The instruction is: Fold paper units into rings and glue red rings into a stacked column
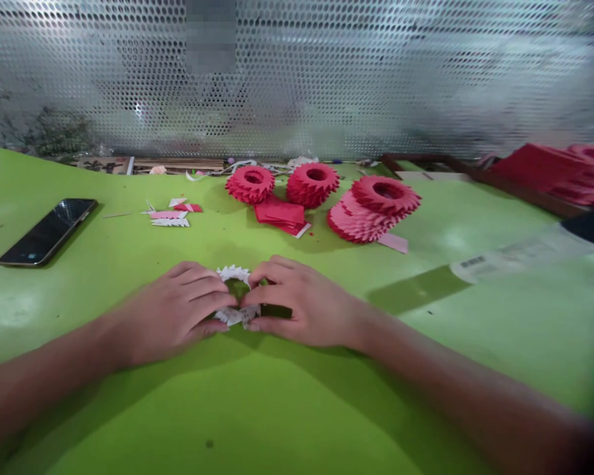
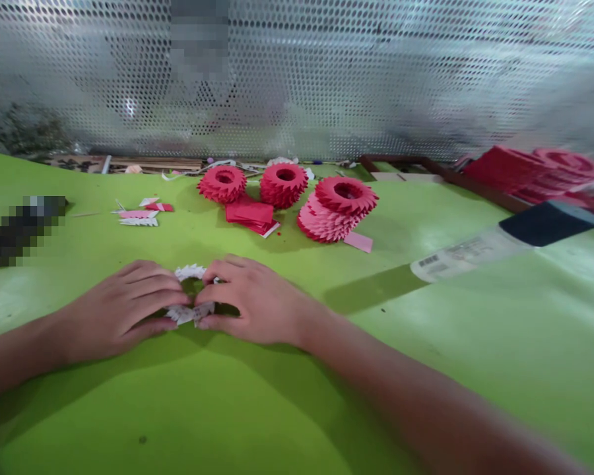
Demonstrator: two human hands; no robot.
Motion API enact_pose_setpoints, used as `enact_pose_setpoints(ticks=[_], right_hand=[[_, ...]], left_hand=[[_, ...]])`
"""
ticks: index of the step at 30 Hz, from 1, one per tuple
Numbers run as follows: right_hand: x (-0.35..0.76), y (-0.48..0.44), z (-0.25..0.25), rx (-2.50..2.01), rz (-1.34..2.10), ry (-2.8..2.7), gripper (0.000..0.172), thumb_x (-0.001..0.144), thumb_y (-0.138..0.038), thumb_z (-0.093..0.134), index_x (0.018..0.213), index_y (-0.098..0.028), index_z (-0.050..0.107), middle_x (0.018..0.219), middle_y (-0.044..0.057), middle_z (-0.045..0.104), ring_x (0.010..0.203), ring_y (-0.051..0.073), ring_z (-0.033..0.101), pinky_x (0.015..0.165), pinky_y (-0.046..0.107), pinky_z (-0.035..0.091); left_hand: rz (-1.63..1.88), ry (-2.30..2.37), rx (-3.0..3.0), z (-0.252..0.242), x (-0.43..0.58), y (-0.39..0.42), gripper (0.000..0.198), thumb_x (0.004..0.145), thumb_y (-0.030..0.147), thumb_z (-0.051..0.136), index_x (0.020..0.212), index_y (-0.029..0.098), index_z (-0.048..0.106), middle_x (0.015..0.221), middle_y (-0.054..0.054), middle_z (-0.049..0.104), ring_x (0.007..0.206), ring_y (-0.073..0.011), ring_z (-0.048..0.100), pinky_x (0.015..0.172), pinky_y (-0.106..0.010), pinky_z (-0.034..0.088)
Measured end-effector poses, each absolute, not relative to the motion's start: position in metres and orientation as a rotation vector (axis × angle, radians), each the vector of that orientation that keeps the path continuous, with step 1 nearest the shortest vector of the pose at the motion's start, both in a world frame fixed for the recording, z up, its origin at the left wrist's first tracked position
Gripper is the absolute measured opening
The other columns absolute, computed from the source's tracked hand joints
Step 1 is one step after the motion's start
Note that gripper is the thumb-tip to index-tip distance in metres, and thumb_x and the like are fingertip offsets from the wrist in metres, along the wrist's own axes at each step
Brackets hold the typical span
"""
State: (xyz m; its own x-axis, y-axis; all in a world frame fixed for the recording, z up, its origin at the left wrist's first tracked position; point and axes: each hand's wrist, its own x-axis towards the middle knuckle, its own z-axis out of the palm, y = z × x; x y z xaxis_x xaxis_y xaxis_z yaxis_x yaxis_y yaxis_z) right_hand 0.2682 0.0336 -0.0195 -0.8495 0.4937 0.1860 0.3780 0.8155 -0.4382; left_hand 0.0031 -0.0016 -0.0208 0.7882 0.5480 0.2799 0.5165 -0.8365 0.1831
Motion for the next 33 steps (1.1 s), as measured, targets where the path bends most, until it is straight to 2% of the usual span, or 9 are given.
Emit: enact_pose_setpoints(ticks=[14, 20, 33], right_hand=[[0.2628, 0.0278, -0.0232, -0.627, 0.523, -2.679, 0.018, 0.098, -0.034, 0.069, 0.103, -0.017, 0.070, 0.101, 0.007, 0.070, 0.091, 0.021, 0.062, 0.088, 0.040, 0.052], [0.2637, 0.0309, -0.0229, -0.578, 0.469, -2.692, 0.028, 0.096, -0.041, 0.070, 0.105, -0.015, 0.071, 0.101, 0.008, 0.070, 0.093, 0.022, 0.062, 0.090, 0.041, 0.052], [0.2629, 0.0295, -0.0287, -0.460, 0.219, -2.616, 0.024, 0.101, -0.037, 0.064, 0.100, -0.014, 0.071, 0.097, 0.008, 0.071, 0.087, 0.020, 0.061, 0.082, 0.035, 0.051]], left_hand=[[0.546, 0.819, 3.016, -0.0188, 0.0062, -0.0045, 0.034, 0.111, 0.034, 0.042, 0.110, 0.016, 0.069, 0.102, -0.007, 0.073, 0.094, -0.0238, 0.063, 0.093, -0.039, 0.046], [0.532, 0.827, 3.045, -0.0186, 0.0060, -0.0045, 0.037, 0.113, 0.033, 0.037, 0.111, 0.015, 0.069, 0.104, -0.007, 0.074, 0.095, -0.0236, 0.063, 0.093, -0.040, 0.046], [0.618, 0.816, 3.092, -0.0181, 0.0082, -0.0058, 0.039, 0.114, 0.032, 0.035, 0.110, 0.013, 0.069, 0.101, -0.007, 0.073, 0.095, -0.0231, 0.061, 0.091, -0.038, 0.043]])
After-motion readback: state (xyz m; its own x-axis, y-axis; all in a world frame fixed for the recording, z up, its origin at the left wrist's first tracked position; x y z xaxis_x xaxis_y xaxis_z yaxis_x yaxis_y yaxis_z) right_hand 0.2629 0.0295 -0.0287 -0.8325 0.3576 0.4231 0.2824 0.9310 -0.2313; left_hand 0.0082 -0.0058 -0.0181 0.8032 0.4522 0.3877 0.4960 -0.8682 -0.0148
